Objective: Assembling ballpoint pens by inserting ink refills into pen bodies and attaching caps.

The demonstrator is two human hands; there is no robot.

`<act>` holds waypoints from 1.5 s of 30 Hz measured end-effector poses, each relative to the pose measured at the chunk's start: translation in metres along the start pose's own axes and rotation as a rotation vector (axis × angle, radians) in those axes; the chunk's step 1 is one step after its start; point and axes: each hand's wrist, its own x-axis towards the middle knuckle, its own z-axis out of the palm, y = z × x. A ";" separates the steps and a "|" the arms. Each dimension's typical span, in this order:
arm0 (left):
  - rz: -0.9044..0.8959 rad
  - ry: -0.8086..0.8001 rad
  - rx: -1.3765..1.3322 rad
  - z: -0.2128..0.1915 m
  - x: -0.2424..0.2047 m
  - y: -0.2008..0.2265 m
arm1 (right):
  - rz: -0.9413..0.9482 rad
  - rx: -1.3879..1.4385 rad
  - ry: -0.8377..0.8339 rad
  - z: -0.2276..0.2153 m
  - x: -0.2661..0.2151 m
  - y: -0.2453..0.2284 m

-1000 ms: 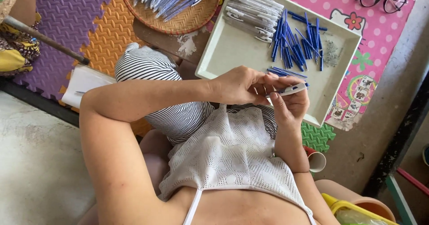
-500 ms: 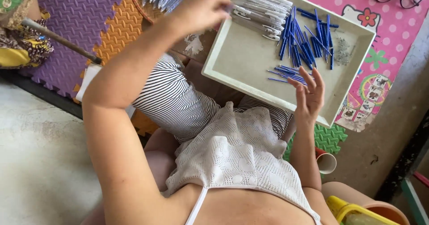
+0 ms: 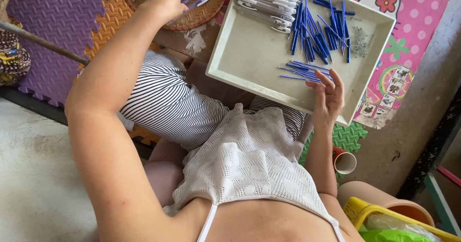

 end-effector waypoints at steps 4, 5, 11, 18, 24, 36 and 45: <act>-0.015 0.015 -0.029 0.001 0.003 0.003 | -0.018 -0.002 -0.014 0.001 0.000 -0.001; -0.008 0.019 -0.043 -0.001 0.004 0.004 | -0.025 -0.001 -0.014 0.003 0.002 -0.002; -0.078 -0.112 0.136 0.005 0.019 0.010 | -0.013 -0.012 -0.033 0.004 0.002 -0.003; -0.022 0.023 0.158 0.018 0.025 0.008 | 0.005 -0.052 -0.032 0.003 0.002 -0.001; -0.034 -0.036 0.165 0.021 0.027 0.007 | 0.010 -0.072 -0.030 0.005 0.002 -0.002; 0.369 0.186 -0.065 -0.025 0.023 0.098 | -0.012 0.009 0.032 0.007 -0.001 -0.001; 0.787 0.336 0.224 0.013 0.065 0.228 | 0.012 0.031 0.066 0.005 -0.004 -0.001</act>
